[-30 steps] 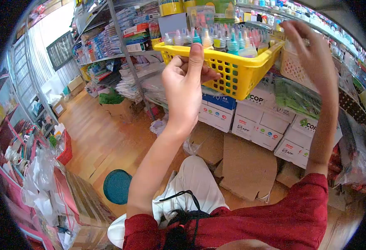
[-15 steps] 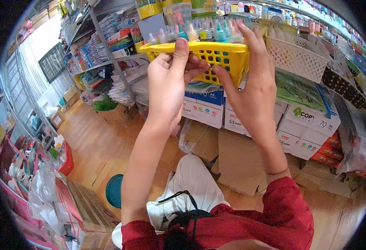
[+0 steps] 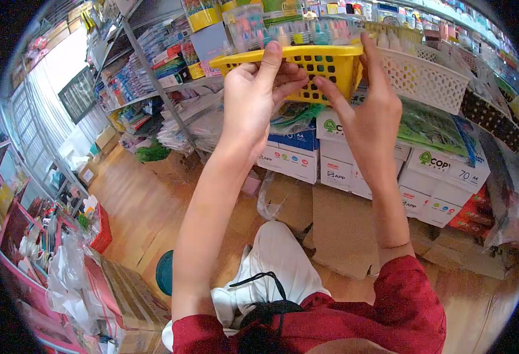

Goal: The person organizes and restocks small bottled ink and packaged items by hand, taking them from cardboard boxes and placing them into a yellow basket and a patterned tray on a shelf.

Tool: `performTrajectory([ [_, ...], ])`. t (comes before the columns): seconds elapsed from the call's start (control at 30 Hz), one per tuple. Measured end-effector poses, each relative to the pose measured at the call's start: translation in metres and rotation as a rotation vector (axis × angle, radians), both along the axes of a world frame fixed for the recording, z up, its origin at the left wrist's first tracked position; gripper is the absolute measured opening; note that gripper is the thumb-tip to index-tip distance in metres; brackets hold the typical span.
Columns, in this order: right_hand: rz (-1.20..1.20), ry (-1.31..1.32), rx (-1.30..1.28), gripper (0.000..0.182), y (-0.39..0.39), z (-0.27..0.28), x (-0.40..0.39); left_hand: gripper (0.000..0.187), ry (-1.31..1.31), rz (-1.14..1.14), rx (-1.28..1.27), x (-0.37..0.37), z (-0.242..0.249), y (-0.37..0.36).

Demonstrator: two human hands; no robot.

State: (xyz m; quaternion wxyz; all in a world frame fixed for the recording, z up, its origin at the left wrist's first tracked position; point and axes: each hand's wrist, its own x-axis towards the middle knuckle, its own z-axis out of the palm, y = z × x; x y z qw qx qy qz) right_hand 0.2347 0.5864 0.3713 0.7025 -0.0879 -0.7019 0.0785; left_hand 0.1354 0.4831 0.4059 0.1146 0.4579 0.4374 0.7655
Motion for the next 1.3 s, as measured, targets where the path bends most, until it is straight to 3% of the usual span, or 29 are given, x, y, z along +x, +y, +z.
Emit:
performTrajectory([
  [0.3,0.076,0.079,0.036,0.063,0.007,0.000,-0.008,0.033,-0.015,-0.020,-0.006,-0.004,0.000,-0.001],
  [0.6,0.193,0.028,-0.112,0.063,0.012,-0.008,-0.011,0.034,-0.037,-0.060,-0.025,-0.009,-0.009,0.009],
  [0.7,0.148,0.065,0.013,0.062,0.019,-0.003,-0.012,0.034,-0.034,-0.045,-0.001,-0.011,-0.006,0.016],
  [0.9,0.144,0.032,-0.054,0.060,0.024,0.001,-0.014,0.034,-0.030,-0.035,0.016,-0.012,-0.003,0.029],
  [1.0,0.047,0.005,-0.072,0.059,0.028,0.003,-0.014,0.035,-0.020,-0.043,0.022,-0.013,-0.001,0.038],
  [1.2,-0.429,-0.068,0.117,0.058,0.032,0.010,-0.008,0.035,-0.021,-0.066,0.010,-0.015,0.000,0.054],
  [1.3,-0.550,-0.080,0.158,0.060,0.036,0.011,-0.009,0.035,-0.008,-0.075,0.021,-0.021,-0.001,0.062],
])
